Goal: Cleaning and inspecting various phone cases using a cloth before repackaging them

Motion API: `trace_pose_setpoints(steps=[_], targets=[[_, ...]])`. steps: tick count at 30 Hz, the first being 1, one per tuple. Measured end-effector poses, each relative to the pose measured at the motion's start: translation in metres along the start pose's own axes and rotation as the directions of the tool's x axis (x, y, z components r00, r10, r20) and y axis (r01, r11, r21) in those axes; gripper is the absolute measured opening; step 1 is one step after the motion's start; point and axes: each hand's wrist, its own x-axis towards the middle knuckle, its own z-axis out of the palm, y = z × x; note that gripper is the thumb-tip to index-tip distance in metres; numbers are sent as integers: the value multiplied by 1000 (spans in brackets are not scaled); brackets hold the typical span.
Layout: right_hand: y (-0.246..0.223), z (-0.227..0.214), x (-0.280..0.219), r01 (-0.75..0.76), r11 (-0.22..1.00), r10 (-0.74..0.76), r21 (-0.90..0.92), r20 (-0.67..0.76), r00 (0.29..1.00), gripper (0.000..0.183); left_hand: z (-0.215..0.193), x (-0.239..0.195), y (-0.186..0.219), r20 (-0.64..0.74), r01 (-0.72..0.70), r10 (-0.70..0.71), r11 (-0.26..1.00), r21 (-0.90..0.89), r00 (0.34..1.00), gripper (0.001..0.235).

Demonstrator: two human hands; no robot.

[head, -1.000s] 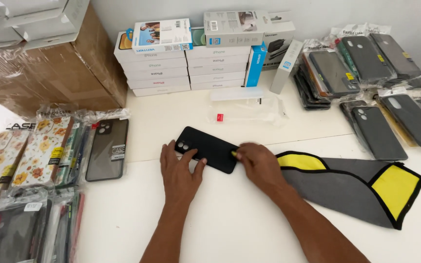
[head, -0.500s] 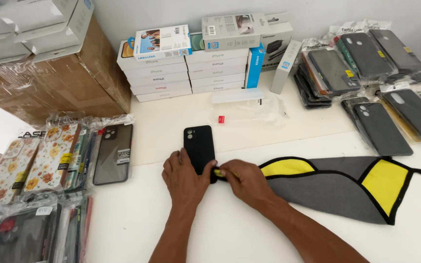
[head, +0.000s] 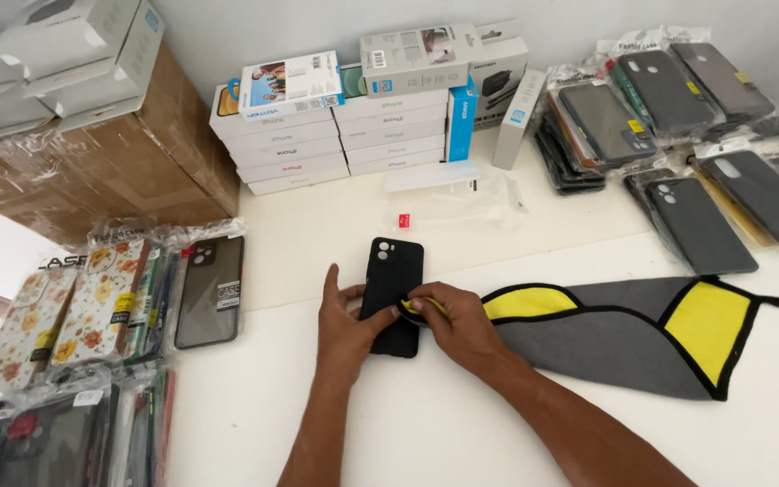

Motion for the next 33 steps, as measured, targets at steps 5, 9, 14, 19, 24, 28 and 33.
trace_pose_setpoints(steps=[5,9,14,19,24,28,33], targets=[[3,-1,0,107,990,-97,89,-105,990,12,-1,-10,10,152,207,-146,808,-552,978,93],[-8,2,-1,208,971,-195,122,-111,975,15,4,-1,-11,187,217,-121,713,-666,975,78],[-39,12,-14,429,881,-417,202,-99,903,10,1,8,-30,209,152,6,665,-731,978,84],[-46,12,-15,503,854,-482,136,-160,861,12,1,6,-35,322,173,124,636,-752,939,76],[-44,3,-11,580,814,-572,11,-152,806,10,-6,-2,-28,487,213,273,652,-728,830,86],[-39,-4,-6,553,832,-549,-47,-208,809,13,-6,0,-35,488,220,243,668,-711,838,86],[-30,-13,3,513,852,-520,-101,-274,809,11,-6,-8,-23,526,209,242,724,-657,815,90]])
